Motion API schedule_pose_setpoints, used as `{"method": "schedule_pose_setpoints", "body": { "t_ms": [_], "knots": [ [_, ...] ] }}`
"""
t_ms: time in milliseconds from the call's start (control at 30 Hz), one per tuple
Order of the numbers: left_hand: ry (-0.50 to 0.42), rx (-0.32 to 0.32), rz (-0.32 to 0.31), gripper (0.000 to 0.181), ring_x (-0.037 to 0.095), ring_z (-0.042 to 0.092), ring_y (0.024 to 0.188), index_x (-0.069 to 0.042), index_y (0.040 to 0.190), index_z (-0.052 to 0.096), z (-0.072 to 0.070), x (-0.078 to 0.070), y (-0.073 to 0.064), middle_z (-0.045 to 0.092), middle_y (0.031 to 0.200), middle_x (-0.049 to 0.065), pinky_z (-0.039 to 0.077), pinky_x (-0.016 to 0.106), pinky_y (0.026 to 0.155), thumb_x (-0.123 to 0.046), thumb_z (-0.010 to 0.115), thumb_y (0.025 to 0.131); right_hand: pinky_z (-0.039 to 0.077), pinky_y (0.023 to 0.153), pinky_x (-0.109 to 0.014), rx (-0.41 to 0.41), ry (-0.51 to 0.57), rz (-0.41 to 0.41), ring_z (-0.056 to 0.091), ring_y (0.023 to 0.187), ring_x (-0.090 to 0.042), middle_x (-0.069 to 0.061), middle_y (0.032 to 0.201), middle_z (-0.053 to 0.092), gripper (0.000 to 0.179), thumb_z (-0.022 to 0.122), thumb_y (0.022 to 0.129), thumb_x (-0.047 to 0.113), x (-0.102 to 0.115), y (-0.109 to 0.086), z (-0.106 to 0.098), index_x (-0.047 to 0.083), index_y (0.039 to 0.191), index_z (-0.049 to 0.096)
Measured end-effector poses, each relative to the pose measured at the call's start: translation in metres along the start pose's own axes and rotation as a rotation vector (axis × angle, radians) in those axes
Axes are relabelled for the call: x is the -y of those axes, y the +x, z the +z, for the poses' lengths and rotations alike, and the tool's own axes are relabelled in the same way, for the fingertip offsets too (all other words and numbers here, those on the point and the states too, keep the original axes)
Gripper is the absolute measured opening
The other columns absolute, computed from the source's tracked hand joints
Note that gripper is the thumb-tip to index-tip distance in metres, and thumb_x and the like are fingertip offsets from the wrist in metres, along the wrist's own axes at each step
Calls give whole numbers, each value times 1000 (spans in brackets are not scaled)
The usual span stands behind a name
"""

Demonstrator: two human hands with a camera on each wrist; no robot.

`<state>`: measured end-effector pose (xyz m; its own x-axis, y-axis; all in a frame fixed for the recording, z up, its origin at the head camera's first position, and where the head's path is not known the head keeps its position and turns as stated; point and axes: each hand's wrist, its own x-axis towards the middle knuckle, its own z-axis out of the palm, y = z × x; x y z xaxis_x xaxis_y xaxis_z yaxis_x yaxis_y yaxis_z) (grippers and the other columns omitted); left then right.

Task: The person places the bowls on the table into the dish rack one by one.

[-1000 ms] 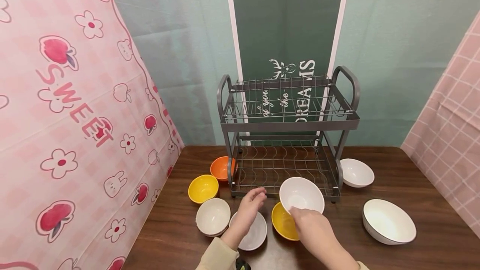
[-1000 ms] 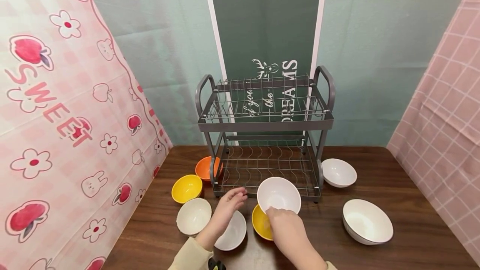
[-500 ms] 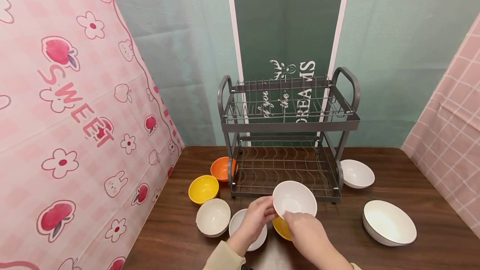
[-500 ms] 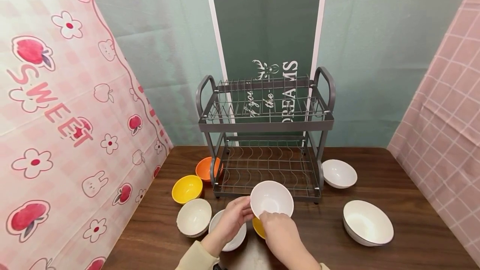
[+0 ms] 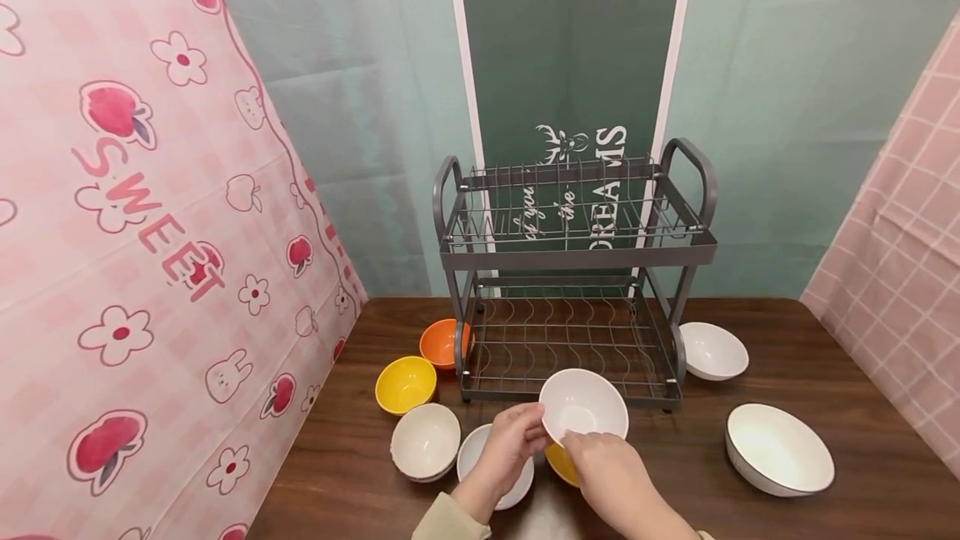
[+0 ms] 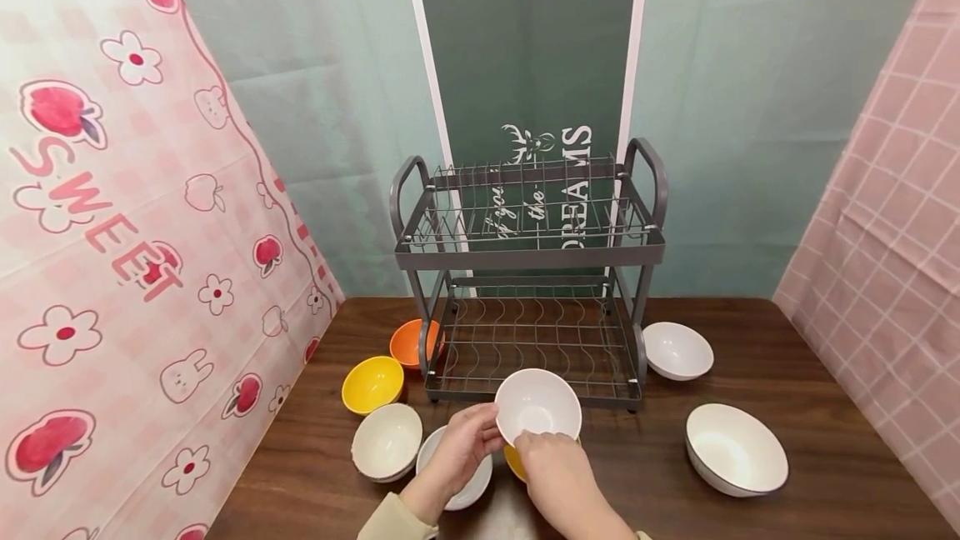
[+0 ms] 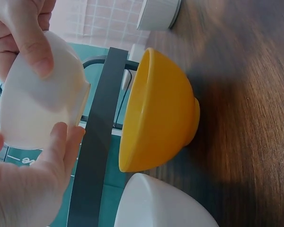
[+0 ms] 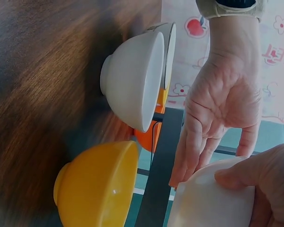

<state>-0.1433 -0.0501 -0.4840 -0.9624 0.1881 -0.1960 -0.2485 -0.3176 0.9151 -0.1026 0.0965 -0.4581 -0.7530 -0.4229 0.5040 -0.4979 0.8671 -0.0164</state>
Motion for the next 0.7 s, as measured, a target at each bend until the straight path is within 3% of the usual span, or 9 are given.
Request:
{"method": "schedule_pose_setpoints", "body": {
  "t_ms": [167, 433, 633, 700],
  "knots": [
    [-46, 20, -25, 40, 10, 65, 80, 12, 114, 54, -3, 0, 0, 70, 93, 9, 54, 27, 78, -20, 49, 91, 39, 49, -28, -11, 15, -31, 52, 50, -13, 6, 58, 57, 23, 75, 60, 6, 1, 3, 0, 15, 69, 55],
    [-110, 22, -42, 39, 12, 63, 81, 13, 114, 52, -2, 0, 5, 68, 90, 7, 53, 27, 80, -17, 48, 90, 42, 51, -27, -24, 24, -60, 54, 54, -11, 7, 61, 60, 24, 76, 59, 4, -3, 5, 1, 14, 73, 59],
    [-160, -5, -50, 33, 12, 64, 83, 8, 110, 55, -7, 2, 3, 67, 88, 4, 53, 27, 81, -16, 47, 89, 53, 75, -34, -125, 93, -152, 64, 77, -12, 4, 82, 69, 24, 79, 62, 15, -11, 1, 2, 15, 82, 66],
    [-191, 0, -47, 32, 12, 63, 85, 6, 110, 55, -8, 1, 3, 67, 89, 3, 52, 26, 82, -16, 45, 89, 48, 89, -33, -187, 138, -169, 65, 91, -15, 1, 95, 70, 18, 74, 74, 24, -17, 1, 2, 14, 88, 68]
  ]
}}
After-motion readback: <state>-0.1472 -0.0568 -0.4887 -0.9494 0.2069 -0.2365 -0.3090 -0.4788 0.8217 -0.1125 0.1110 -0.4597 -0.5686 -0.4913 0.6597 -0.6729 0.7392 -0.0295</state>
